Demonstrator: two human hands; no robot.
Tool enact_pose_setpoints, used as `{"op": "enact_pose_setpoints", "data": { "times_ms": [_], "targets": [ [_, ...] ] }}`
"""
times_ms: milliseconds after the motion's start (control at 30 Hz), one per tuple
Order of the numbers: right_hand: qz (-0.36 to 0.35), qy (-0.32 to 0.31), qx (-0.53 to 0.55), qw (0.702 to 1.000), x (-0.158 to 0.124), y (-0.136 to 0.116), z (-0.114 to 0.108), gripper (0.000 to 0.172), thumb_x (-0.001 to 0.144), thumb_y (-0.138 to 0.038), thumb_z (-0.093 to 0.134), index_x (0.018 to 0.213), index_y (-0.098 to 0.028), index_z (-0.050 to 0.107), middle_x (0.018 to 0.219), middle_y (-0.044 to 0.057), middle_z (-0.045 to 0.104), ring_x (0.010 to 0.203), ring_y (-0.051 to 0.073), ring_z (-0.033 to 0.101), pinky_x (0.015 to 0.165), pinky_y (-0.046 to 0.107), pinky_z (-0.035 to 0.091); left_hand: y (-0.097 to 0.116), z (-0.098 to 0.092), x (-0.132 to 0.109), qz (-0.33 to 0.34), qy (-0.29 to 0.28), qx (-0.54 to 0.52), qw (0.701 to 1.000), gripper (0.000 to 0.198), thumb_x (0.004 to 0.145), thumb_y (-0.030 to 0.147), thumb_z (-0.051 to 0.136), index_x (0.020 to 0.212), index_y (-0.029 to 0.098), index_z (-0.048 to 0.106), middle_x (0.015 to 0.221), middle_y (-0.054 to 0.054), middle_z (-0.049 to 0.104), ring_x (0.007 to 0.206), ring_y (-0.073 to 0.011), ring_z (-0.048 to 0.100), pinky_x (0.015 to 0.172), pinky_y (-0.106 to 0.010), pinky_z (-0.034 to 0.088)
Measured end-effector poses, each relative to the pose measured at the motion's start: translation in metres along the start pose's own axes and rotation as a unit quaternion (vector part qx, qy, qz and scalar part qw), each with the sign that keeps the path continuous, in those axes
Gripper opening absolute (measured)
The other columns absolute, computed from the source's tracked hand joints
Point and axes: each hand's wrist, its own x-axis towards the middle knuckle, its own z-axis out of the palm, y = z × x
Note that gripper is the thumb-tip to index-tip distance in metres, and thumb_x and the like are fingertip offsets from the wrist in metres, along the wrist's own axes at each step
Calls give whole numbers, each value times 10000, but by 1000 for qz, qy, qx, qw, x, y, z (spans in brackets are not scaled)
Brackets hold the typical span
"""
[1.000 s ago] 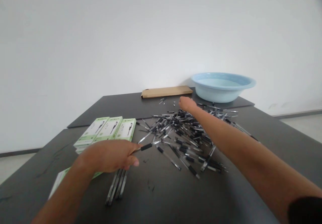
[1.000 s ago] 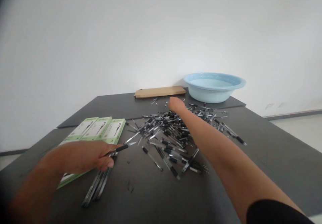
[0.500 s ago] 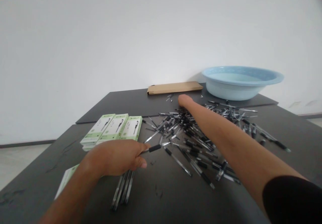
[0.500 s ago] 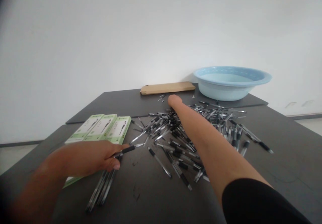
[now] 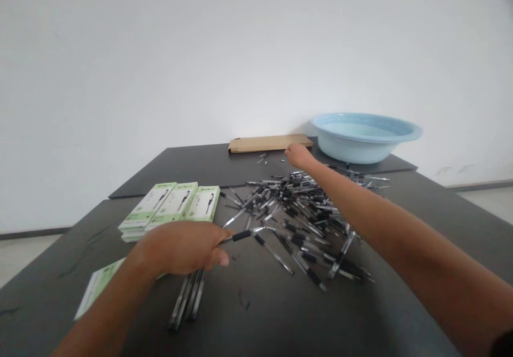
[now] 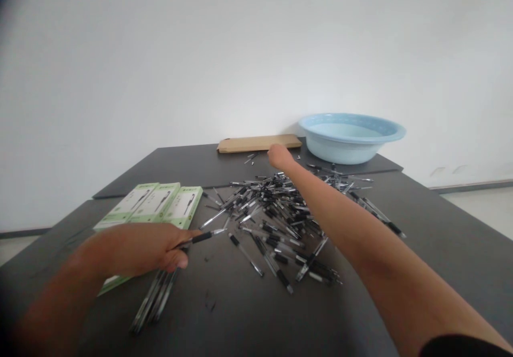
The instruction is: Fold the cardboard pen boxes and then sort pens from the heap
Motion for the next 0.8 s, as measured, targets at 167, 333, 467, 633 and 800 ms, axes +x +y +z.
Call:
{"op": "enact_pose_setpoints", "data": {
  "times_ms": [167, 333, 467, 633, 800],
  "targets": [
    [31, 5, 136, 990, -69, -15, -22, 198, 861, -209, 482, 800, -97, 633, 700, 68, 665, 672, 159, 618, 631, 252, 462, 4, -2, -2, -18, -19, 27, 999, 296, 847, 375, 468, 1025, 198, 625, 820, -51, 730, 747, -235, 661, 606, -288, 456],
    [31, -43, 311, 949, -145, -45, -15, 230, 839, -194, 412, 978, -139, 587, 679, 0, 635, 493, 91, 550, 483, 197, 434, 0, -2, -3, -21, -16, 9, 1000, 237, 850, 370, 443, 856, 180, 585, 809, -73, 731, 723, -227, 665, 586, -283, 460],
    [62, -140, 584, 797, -178, -74, 0, 186, 811, -229, 481, 891, -144, 626, 616, -29, 566, 440, 70, 488, 442, 189, 393, 0, 0, -1, -10, -18, -3, 1000, 232, 829, 381, 451, 788, 188, 572, 780, -74, 732, 712, -235, 671, 594, -295, 465],
    [67, -146, 656, 738, -200, -104, 16, 147, 827, -317, 529, 836, -171, 544, 559, -58, 558, 373, 63, 449, 382, 178, 335, 1, -1, 3, 12, -39, -7, 999, 252, 842, 399, 433, 786, 188, 558, 804, -82, 742, 725, -222, 678, 610, -277, 476],
    [53, -139, 708, 691, -215, -108, 21, 261, 825, -416, 590, 913, -192, 489, 647, -32, 636, 455, 92, 563, 447, 206, 413, -2, -1, 9, 21, -64, -16, 998, 241, 846, 387, 433, 803, 186, 557, 805, -87, 741, 721, -223, 683, 601, -271, 478]
  ]
}}
